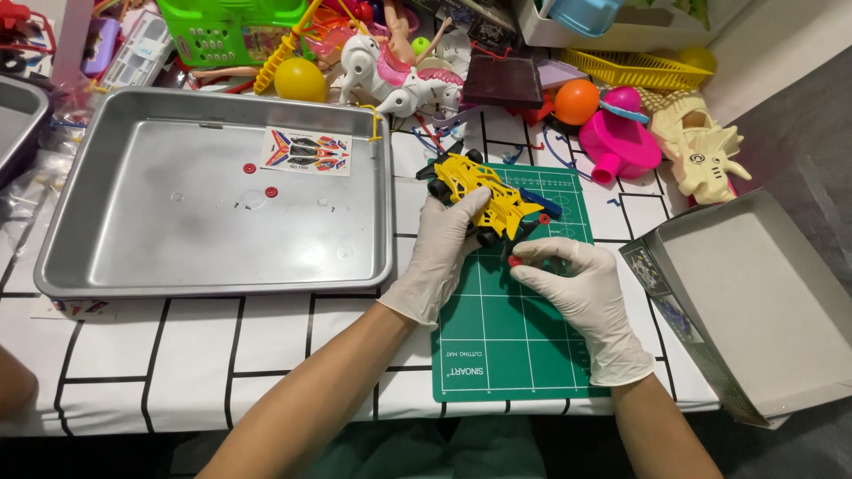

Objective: The person assembles a yellow toy car on a green cutting mat, attaching red wheels and using a blue screwdriver to tighten screws. They then place the completed car into a cardboard box.

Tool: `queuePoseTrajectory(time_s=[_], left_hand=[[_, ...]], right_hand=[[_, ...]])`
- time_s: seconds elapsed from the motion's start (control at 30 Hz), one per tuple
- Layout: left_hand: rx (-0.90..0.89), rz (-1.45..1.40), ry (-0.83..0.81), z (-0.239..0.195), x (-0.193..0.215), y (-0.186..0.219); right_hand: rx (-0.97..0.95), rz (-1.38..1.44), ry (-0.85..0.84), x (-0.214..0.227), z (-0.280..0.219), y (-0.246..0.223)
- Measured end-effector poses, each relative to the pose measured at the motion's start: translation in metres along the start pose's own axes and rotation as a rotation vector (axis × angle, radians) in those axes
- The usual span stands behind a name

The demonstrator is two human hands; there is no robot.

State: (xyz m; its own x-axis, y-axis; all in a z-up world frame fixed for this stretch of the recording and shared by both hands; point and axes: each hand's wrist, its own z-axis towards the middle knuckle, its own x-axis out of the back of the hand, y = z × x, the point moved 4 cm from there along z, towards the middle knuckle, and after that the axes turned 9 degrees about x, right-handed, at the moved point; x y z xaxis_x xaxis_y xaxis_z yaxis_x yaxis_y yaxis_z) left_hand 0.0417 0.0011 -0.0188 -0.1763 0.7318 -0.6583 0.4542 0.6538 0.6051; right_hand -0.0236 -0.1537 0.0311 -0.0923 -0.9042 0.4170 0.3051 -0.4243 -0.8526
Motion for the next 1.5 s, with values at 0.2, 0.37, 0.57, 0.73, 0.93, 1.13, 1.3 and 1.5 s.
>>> queuePoseTrajectory(time_s=[0.2,0.37,0.57,0.73,0.93,1.13,1.3,1.5], left_hand=[[0.007,0.0,-0.007,-0.001,-0.002,0.001],[0.006,-0.01,-0.012,0.0,-0.002,0.0],[-0.002,-0.006,-0.008,0.003,0.0,-0.002],[-0.008,-0.006,-0.017,0.001,-0.001,-0.002],[-0.002,-0.013,-0.02,0.001,-0.001,-0.001],[-0.01,-0.019,-0.014,0.003,0.001,-0.001],[-0.011,-0.012,-0.01,0.0,0.0,0.0],[-0.01,-0.004,-0.014,0.001,-0.001,-0.001]], right_hand=[[0.025,0.006,-0.033,-0.007,-0.001,0.0],[0.028,-0.007,-0.038,-0.01,-0.001,0.0],[0.027,-0.006,-0.032,-0.011,-0.002,-0.001],[0.03,-0.022,-0.035,-0.01,-0.001,-0.002],[0.051,-0.012,-0.018,-0.009,-0.001,-0.01],[-0.006,-0.004,0.03,-0.007,-0.007,-0.002],[-0.07,0.047,0.039,-0.008,-0.008,-0.002],[-0.081,0.075,0.056,-0.006,-0.006,0.004]])
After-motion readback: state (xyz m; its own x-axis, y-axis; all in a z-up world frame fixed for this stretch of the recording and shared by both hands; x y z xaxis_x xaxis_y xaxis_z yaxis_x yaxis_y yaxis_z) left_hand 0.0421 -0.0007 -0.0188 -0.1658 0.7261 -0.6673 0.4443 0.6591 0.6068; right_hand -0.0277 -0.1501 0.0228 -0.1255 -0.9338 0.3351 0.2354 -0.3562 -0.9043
